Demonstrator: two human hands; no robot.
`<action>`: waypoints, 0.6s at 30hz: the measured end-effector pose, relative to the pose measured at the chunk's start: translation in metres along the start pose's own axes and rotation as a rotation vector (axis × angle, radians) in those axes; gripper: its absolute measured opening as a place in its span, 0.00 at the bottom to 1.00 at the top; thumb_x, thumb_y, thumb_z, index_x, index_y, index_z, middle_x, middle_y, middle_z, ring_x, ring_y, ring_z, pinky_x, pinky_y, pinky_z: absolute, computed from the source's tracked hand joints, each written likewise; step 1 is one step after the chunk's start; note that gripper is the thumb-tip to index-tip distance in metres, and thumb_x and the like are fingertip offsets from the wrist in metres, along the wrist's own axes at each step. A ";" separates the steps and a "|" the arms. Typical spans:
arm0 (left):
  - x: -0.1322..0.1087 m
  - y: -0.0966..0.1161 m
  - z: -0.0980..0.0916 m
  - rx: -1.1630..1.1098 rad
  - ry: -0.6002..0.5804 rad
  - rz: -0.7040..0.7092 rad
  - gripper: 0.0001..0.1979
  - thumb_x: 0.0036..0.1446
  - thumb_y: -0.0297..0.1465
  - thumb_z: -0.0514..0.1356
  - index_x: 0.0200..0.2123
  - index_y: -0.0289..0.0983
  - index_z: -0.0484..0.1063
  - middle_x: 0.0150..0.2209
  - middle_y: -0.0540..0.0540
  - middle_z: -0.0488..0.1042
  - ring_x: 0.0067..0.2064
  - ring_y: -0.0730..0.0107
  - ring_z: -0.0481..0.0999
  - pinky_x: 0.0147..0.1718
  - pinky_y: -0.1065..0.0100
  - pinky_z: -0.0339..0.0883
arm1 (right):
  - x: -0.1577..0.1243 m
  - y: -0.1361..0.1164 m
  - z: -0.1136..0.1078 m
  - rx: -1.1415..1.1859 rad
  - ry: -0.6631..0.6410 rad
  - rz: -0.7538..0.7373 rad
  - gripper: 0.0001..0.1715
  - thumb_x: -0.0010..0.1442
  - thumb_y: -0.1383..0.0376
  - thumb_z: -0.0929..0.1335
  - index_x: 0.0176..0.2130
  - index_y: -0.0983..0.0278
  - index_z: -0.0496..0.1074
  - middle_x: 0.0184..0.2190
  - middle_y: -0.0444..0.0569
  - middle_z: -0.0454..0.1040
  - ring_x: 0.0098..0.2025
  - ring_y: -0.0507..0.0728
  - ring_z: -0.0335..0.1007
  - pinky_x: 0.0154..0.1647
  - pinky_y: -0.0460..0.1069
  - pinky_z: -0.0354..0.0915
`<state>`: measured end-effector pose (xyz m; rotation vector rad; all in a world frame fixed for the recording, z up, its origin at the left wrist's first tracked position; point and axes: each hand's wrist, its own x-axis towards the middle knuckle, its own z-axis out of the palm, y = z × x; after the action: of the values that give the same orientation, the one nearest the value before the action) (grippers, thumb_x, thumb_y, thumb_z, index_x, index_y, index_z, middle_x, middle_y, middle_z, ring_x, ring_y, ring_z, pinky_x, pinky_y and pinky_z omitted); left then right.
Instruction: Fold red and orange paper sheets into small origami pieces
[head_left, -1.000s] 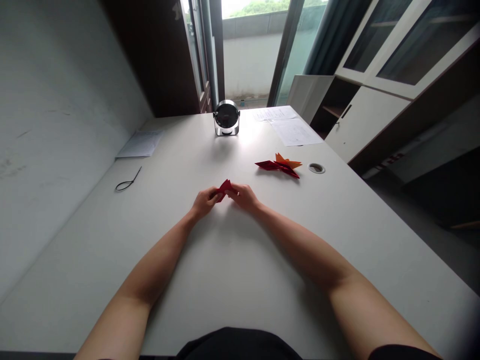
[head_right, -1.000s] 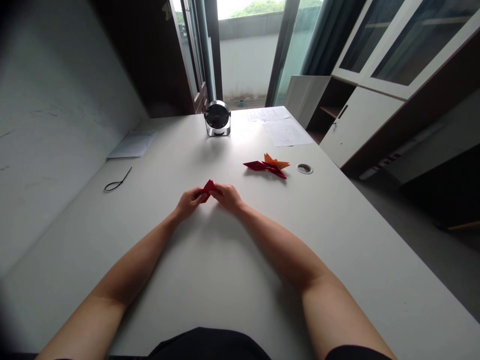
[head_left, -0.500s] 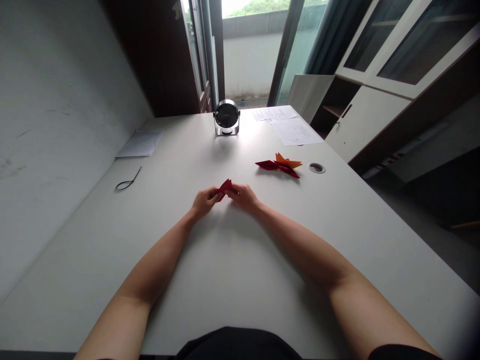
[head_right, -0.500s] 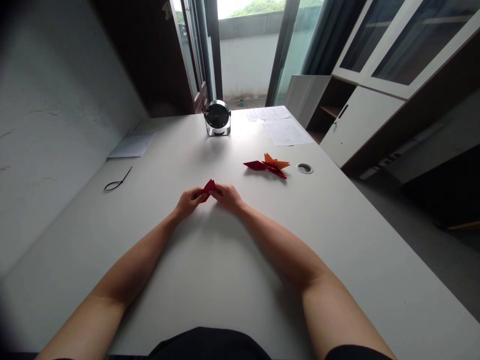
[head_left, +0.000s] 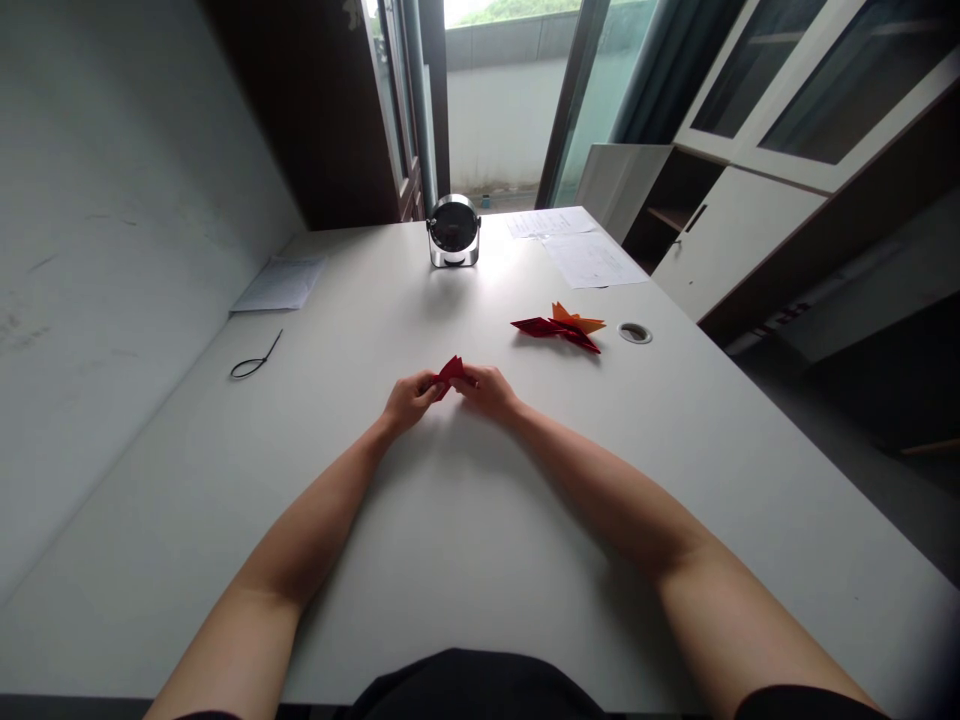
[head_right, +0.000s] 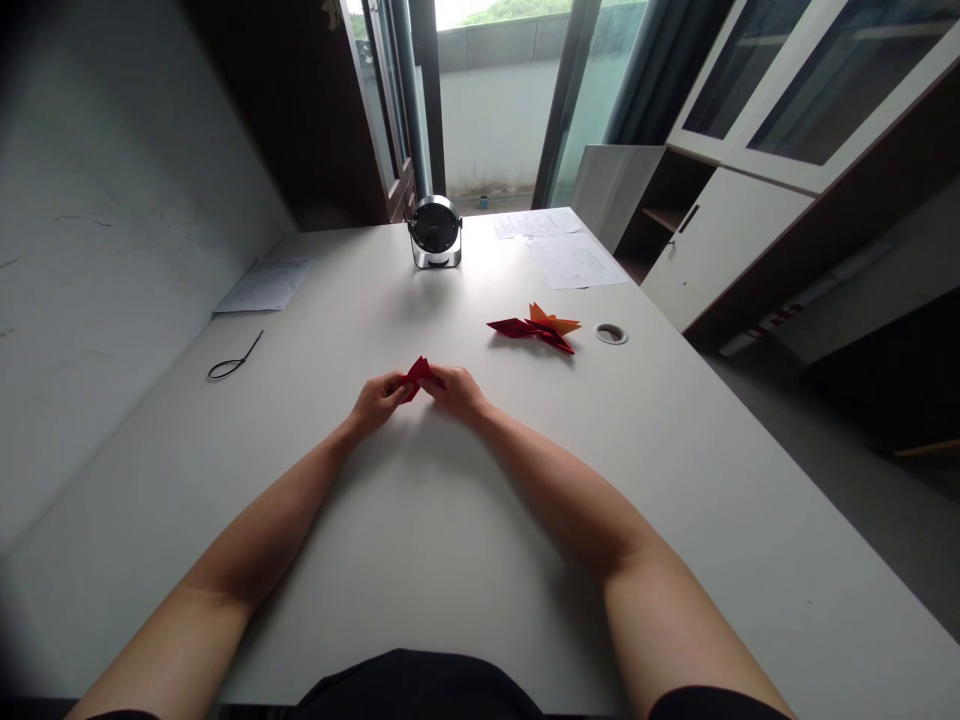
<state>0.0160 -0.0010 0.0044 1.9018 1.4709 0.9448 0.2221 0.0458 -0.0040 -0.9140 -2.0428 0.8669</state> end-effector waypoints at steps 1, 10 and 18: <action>0.000 0.000 0.000 0.000 -0.003 -0.001 0.16 0.62 0.42 0.57 0.39 0.36 0.78 0.26 0.51 0.73 0.27 0.73 0.66 0.28 0.72 0.58 | 0.000 -0.001 0.000 0.000 -0.006 0.001 0.14 0.62 0.60 0.66 0.42 0.63 0.79 0.30 0.44 0.78 0.29 0.51 0.68 0.33 0.45 0.61; -0.002 0.001 -0.001 -0.024 0.014 -0.009 0.17 0.61 0.43 0.58 0.39 0.36 0.78 0.26 0.50 0.73 0.27 0.73 0.65 0.28 0.71 0.58 | -0.001 -0.006 -0.001 -0.022 0.004 0.060 0.14 0.62 0.58 0.67 0.38 0.65 0.78 0.26 0.45 0.75 0.29 0.52 0.66 0.33 0.46 0.59; -0.001 0.005 -0.002 -0.012 0.010 0.000 0.16 0.61 0.42 0.57 0.39 0.36 0.78 0.26 0.50 0.73 0.26 0.73 0.64 0.28 0.70 0.57 | -0.001 -0.006 0.000 -0.018 0.007 0.062 0.14 0.62 0.57 0.67 0.38 0.64 0.78 0.25 0.45 0.74 0.29 0.53 0.66 0.32 0.47 0.59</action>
<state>0.0169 -0.0033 0.0089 1.8910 1.4673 0.9625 0.2211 0.0424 0.0003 -0.9939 -2.0289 0.8782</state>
